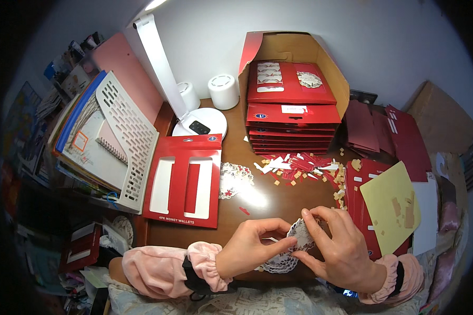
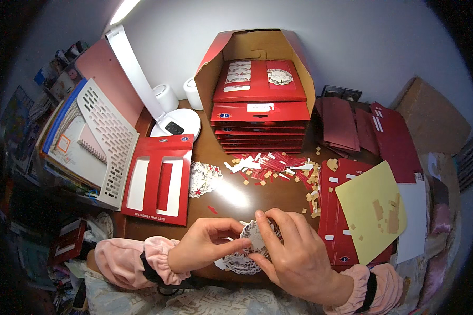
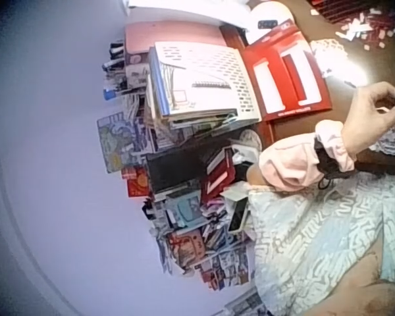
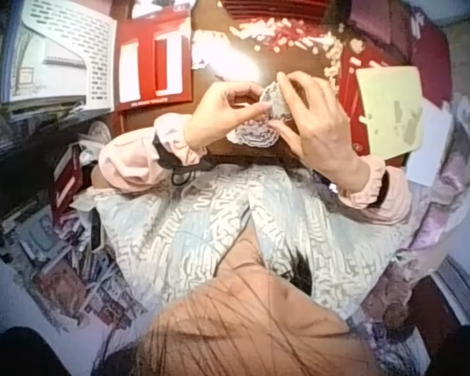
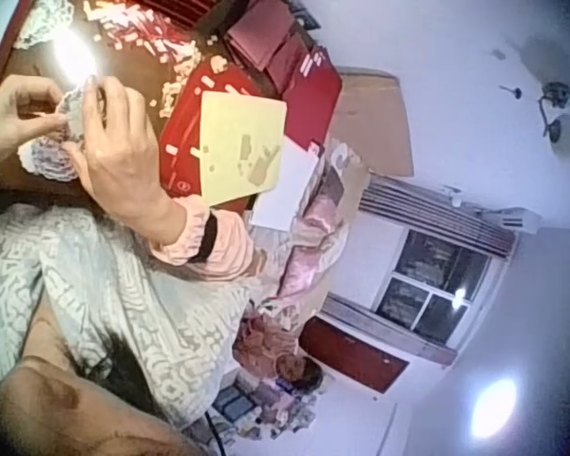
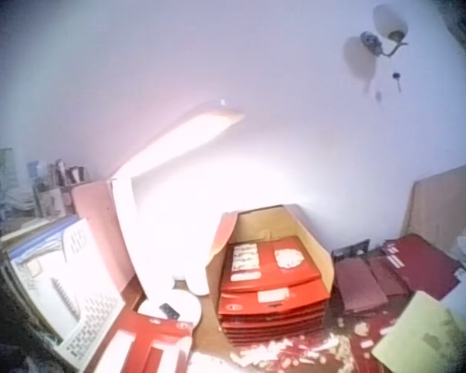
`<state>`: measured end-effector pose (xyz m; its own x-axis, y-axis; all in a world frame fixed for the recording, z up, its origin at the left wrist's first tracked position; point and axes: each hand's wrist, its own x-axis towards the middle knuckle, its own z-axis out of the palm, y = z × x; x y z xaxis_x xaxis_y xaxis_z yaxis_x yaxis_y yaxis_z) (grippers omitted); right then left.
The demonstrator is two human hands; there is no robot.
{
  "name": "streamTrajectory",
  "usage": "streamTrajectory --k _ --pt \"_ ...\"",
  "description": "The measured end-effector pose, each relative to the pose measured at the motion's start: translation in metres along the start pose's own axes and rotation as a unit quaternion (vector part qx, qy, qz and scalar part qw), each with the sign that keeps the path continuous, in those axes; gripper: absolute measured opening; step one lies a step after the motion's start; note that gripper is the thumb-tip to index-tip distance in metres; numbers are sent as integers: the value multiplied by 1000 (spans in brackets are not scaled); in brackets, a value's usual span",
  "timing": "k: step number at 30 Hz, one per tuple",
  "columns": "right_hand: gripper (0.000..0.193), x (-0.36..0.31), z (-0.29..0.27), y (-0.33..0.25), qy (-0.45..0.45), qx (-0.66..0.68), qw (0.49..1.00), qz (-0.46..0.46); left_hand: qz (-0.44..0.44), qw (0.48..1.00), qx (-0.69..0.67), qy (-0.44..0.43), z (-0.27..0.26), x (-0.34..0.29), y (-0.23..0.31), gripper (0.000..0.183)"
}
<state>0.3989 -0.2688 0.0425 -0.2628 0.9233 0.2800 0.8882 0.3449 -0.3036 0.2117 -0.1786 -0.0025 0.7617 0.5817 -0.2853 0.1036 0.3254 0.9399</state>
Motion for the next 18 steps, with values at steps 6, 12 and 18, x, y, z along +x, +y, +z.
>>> streamTrajectory --k 6,12,18 --pt "74 -1 4 1 -18 67 998 13 21 1000 -15 8 5 -7 -3 22" --pt "74 -2 5 4 20 94 995 -7 27 997 -76 -14 4 -4 -6 23" --pt "72 -3 6 12 15 140 990 -3 21 997 -68 -29 2 -8 -4 30"
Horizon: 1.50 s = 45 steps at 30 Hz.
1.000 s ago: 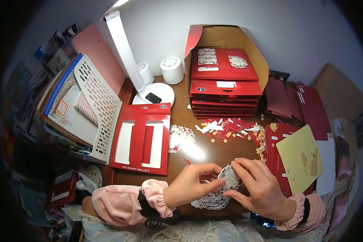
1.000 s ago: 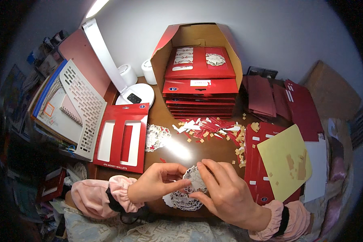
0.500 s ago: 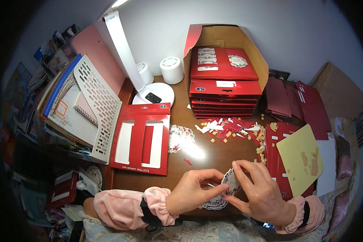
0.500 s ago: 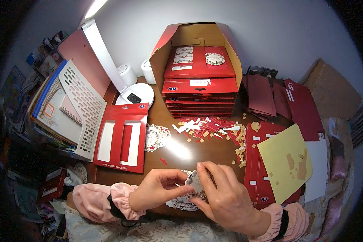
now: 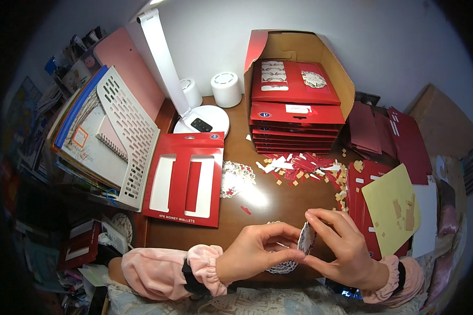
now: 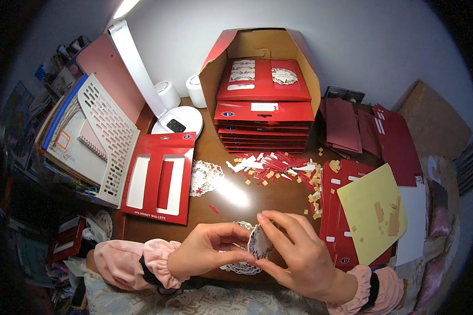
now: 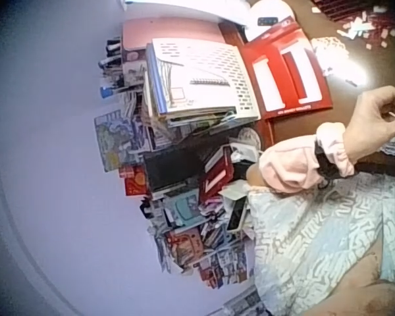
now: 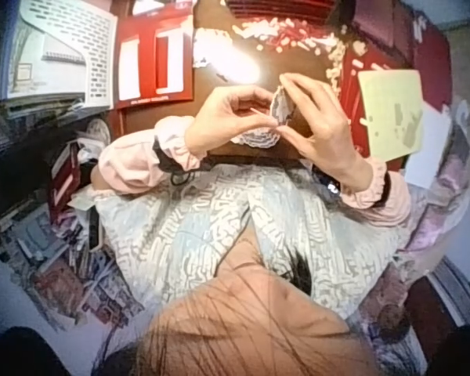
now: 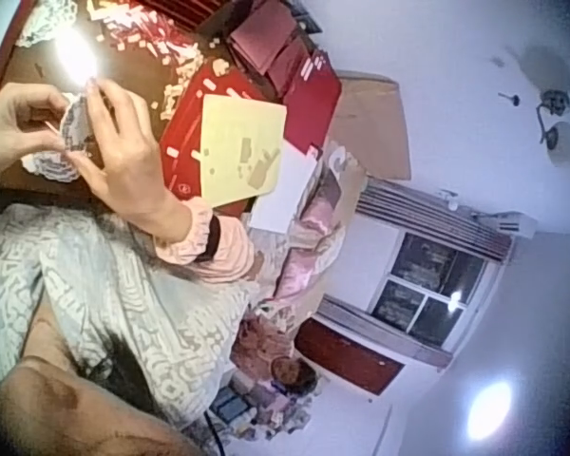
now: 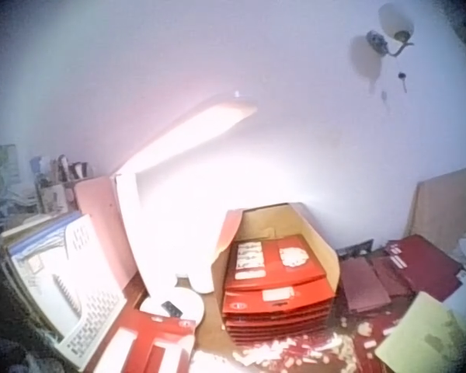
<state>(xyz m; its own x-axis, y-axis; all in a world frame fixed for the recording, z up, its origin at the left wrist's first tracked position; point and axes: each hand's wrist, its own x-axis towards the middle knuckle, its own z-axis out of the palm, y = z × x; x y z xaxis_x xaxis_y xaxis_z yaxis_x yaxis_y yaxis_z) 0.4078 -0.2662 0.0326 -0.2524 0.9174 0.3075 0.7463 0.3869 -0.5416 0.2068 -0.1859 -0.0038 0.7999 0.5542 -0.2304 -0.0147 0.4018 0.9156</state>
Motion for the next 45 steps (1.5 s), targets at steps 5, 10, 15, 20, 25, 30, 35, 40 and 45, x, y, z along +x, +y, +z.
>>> streamTrajectory --k 5,10,15,20,25,30,35,40,45 --pt "73 -2 -1 2 2 41 999 7 33 997 60 -18 -1 0 6 38" --pt "73 -5 0 4 -5 95 995 22 27 999 27 -30 -2 -1 7 37" --pt "73 -5 1 7 -11 154 987 38 8 999 14 -33 -3 -3 8 37" --pt "73 -6 2 7 -16 182 983 32 55 995 72 -36 -5 1 6 59" --pt "73 -6 2 6 -22 193 981 26 28 998 26 -51 -6 3 4 82" --pt "72 -5 1 3 -19 196 980 11 -11 997 -17 -77 -8 0 6 83" --pt "73 -5 -2 2 -31 226 973 28 13 996 -31 -88 -10 0 -1 82" --pt "74 -6 -7 4 -27 291 955 48 20 995 -5 -101 -13 -2 4 80" --pt "74 -7 -9 2 0 376 922 96 25 992 -44 -112 -16 -6 9 78"
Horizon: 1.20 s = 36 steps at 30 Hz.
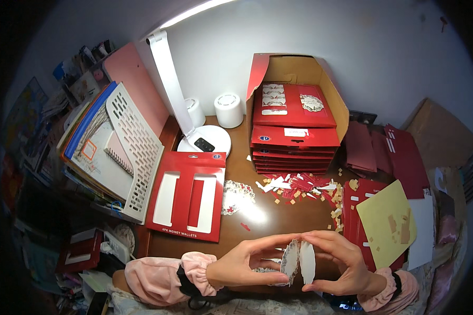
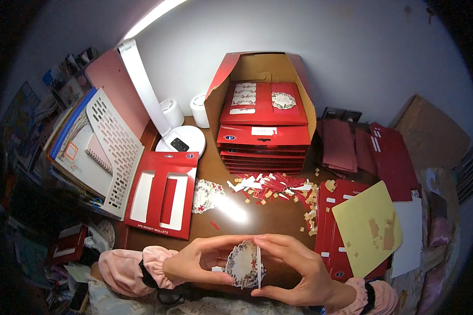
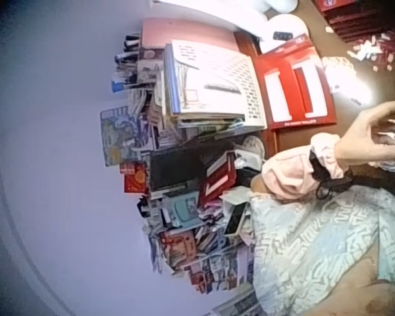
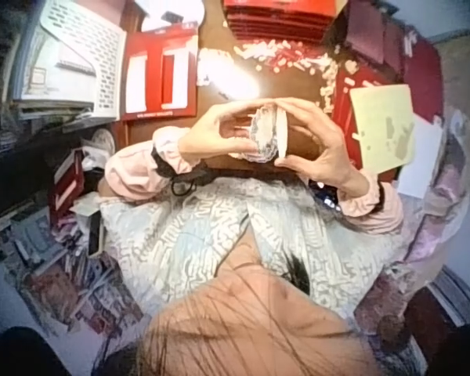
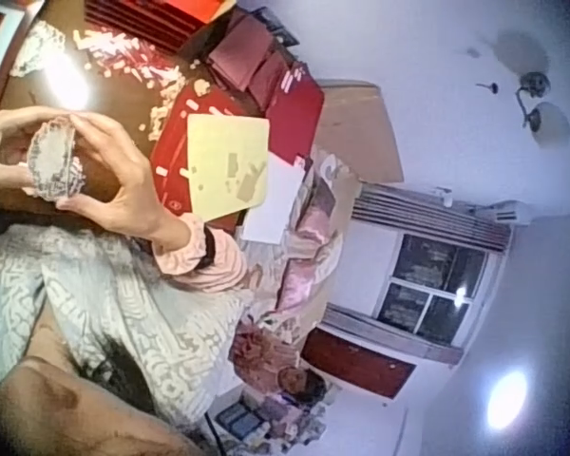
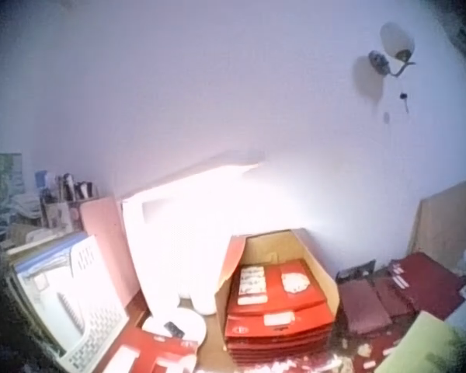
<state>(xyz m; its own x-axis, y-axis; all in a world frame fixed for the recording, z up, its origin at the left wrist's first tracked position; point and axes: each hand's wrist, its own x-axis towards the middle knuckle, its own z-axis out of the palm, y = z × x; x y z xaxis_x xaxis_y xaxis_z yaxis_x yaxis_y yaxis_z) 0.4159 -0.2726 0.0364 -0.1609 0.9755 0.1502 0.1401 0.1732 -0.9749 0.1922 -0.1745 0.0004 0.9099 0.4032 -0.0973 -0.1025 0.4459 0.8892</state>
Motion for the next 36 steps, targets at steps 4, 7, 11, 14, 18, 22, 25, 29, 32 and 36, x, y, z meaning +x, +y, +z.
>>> streamTrajectory --k 4,7,11,14,18,22,25,29,32,36 --pt "73 5 0 0 -15 -192 976 -100 19 997 68 9 5 4 -2 78" --pt "73 5 3 0 -7 -229 966 -116 36 993 109 19 10 6 -2 77" --pt "74 2 3 5 -4 -209 972 -104 32 995 96 19 10 5 -3 77" --pt "74 2 3 4 -3 -187 977 -98 27 995 97 19 9 4 -2 77" --pt "74 2 1 4 -7 -193 976 -100 28 994 105 15 10 3 -2 77" --pt "73 2 2 5 -8 -208 972 -105 29 992 121 21 13 4 -1 78" --pt "73 2 2 6 -6 -197 975 -101 27 992 118 24 12 2 -2 78" --pt "74 2 1 5 -15 -186 978 -95 27 994 105 16 11 0 -4 78" --pt "74 5 -1 4 -18 -173 979 -108 21 996 87 12 9 -1 -3 77" --pt "74 2 -1 4 -12 -108 991 -72 20 998 54 -2 6 -2 -2 75"
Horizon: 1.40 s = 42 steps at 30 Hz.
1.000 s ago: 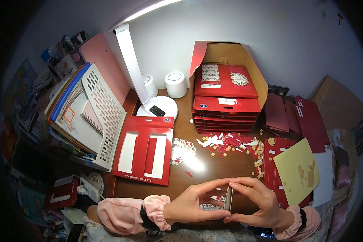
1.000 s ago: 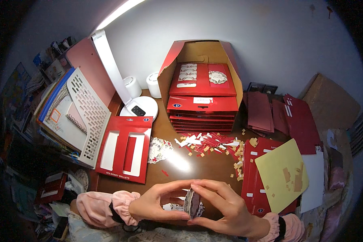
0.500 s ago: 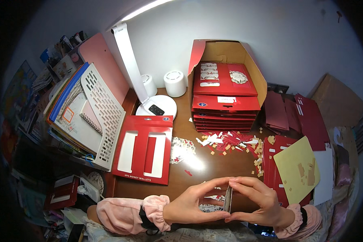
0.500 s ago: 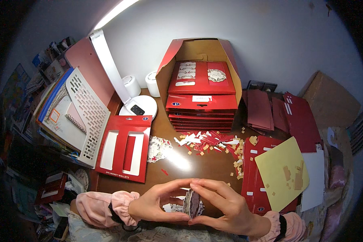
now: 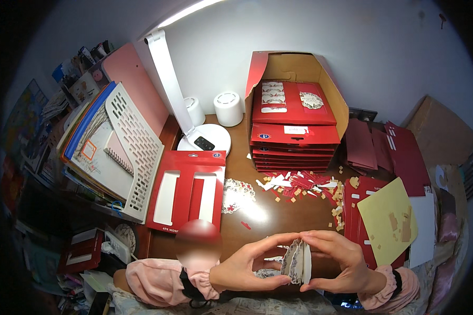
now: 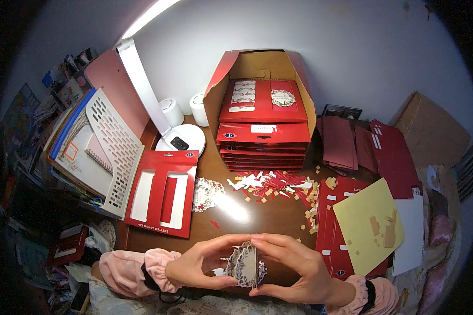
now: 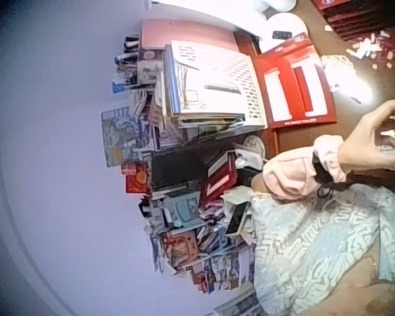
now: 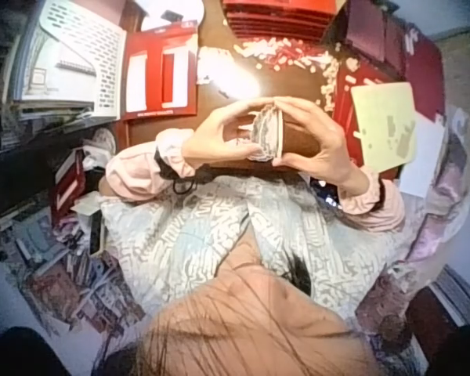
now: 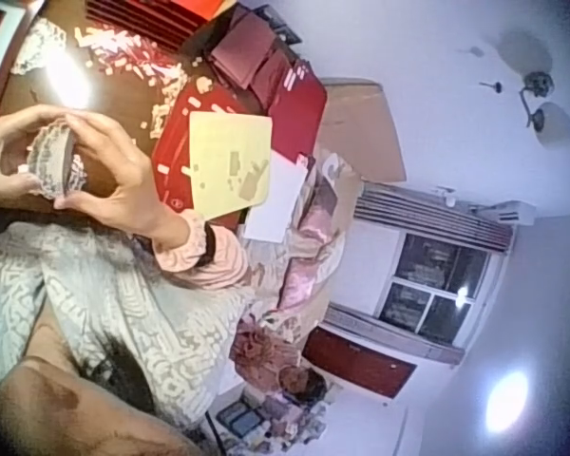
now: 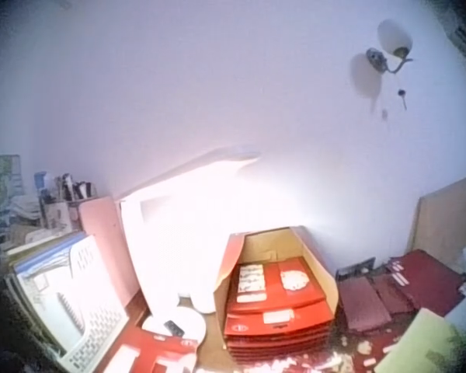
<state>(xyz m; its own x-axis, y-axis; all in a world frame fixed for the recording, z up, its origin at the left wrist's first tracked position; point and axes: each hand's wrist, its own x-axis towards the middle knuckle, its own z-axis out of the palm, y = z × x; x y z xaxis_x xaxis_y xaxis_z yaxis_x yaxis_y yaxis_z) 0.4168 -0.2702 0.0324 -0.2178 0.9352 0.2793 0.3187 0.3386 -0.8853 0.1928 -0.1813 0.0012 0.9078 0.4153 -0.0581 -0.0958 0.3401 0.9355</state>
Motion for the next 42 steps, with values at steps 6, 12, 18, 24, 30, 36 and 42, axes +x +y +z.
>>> streamTrajectory --k 6,12,18,24,30,36,42 --pt "72 3 -6 -1 0 2 1000 -7 -10 995 -97 -21 -4 -3 4 71" --pt "72 7 11 3 -16 -244 968 -62 -29 997 -59 29 6 3 -9 64" --pt "74 11 14 6 -14 -284 958 -33 -30 975 122 182 -37 19 -28 38" --pt "64 3 21 20 -106 -297 949 10 -16 857 416 303 -120 38 -6 40" --pt "66 2 32 24 -149 -298 943 7 109 722 611 305 -135 32 -17 47" --pt "79 5 50 37 -115 -311 943 -10 105 802 550 208 -91 20 -12 38" --pt "75 7 51 47 -153 -272 948 60 -26 898 429 90 -57 8 -20 26"
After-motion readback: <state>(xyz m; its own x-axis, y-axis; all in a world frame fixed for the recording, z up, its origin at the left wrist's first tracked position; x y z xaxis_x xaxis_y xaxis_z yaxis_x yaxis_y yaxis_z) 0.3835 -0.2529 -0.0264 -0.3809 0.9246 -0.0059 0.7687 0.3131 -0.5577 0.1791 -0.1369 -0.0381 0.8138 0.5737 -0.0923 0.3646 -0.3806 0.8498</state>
